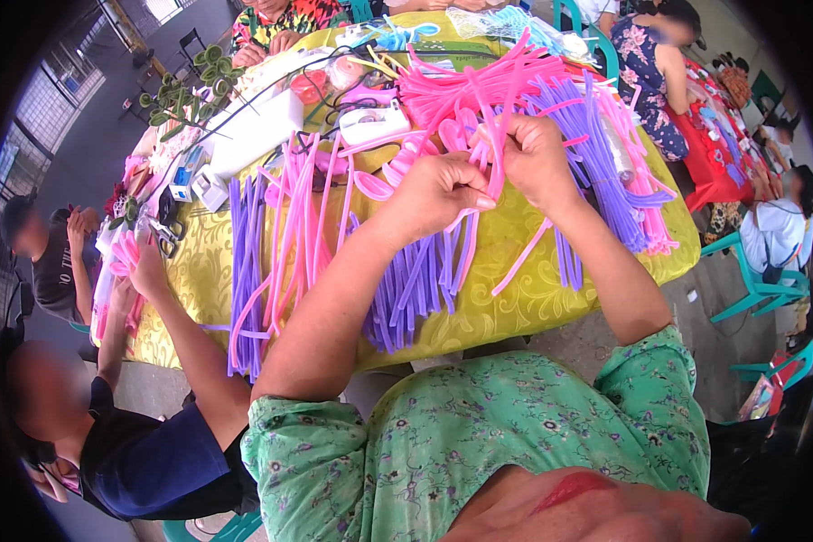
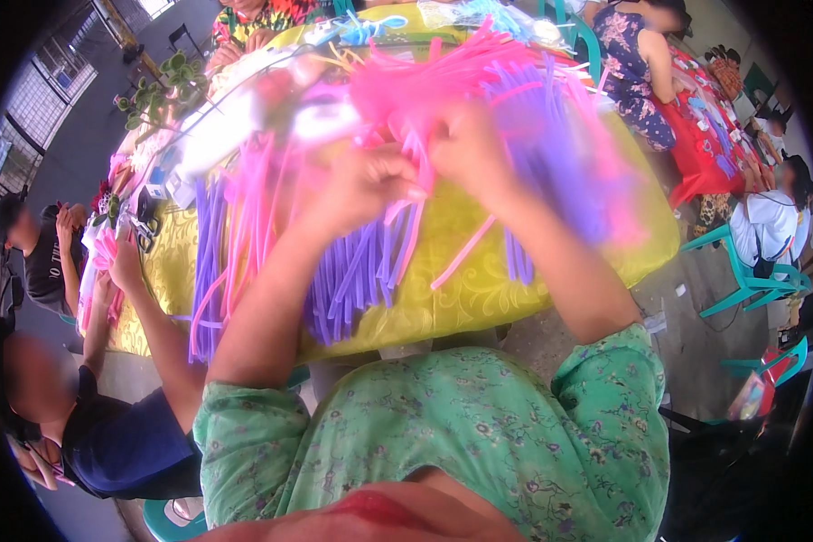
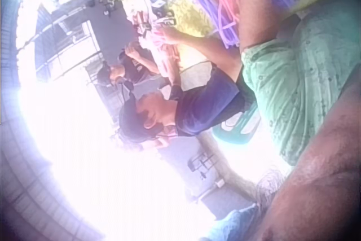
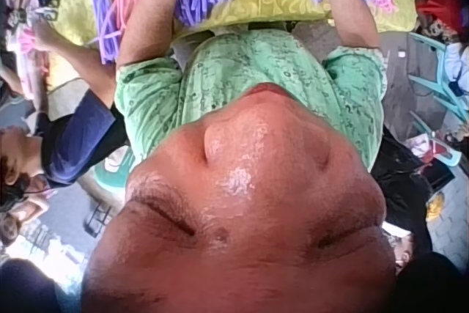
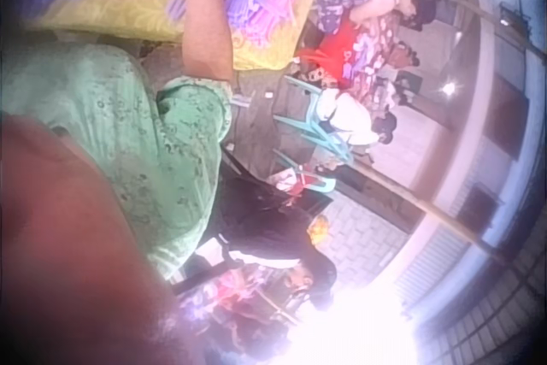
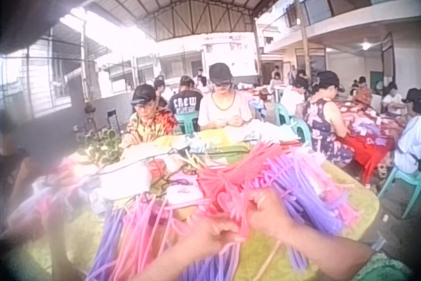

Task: The person weaves together pink and purple plastic strips by hand at a table, interlocking the flexible materials to create a floral or decorative pattern.

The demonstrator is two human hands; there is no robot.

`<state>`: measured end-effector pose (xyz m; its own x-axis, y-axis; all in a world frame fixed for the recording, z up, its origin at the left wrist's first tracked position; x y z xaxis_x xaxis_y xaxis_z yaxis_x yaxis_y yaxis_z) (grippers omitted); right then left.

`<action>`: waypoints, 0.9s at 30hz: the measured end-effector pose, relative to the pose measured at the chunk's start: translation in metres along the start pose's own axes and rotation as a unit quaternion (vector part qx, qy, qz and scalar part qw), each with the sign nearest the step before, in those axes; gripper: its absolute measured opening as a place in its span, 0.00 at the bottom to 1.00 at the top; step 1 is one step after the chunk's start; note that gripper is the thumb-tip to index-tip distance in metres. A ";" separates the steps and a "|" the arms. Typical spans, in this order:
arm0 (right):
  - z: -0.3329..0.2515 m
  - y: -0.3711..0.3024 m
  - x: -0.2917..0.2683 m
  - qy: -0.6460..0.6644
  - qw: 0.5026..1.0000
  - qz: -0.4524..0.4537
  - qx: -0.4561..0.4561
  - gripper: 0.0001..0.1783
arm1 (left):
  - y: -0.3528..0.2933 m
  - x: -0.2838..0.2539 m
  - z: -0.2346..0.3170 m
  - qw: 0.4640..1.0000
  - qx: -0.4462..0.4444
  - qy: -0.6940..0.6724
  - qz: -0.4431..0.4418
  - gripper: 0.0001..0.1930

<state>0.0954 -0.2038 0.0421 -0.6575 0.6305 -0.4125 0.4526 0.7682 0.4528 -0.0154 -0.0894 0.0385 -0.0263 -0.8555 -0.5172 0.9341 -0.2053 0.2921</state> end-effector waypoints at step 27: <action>0.001 0.006 -0.003 0.040 0.987 -0.124 -0.092 0.06 | -0.004 0.008 0.006 0.951 -0.020 -0.304 -0.046 0.05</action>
<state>0.1002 -0.2007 0.0454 -0.7830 0.4097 -0.4680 0.1602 0.8598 0.4848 -0.0210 -0.0981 0.0379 -0.2981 -0.9542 0.0252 0.9306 -0.2847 0.2299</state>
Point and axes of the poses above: each hand's wrist, its own y-axis towards the middle knuckle, its own x-axis out of the palm, z = x × y, the point moved 1 cm from there along y, towards the middle knuckle, and after that the axes turned 11 degrees about -z, right-handed, at the moved point
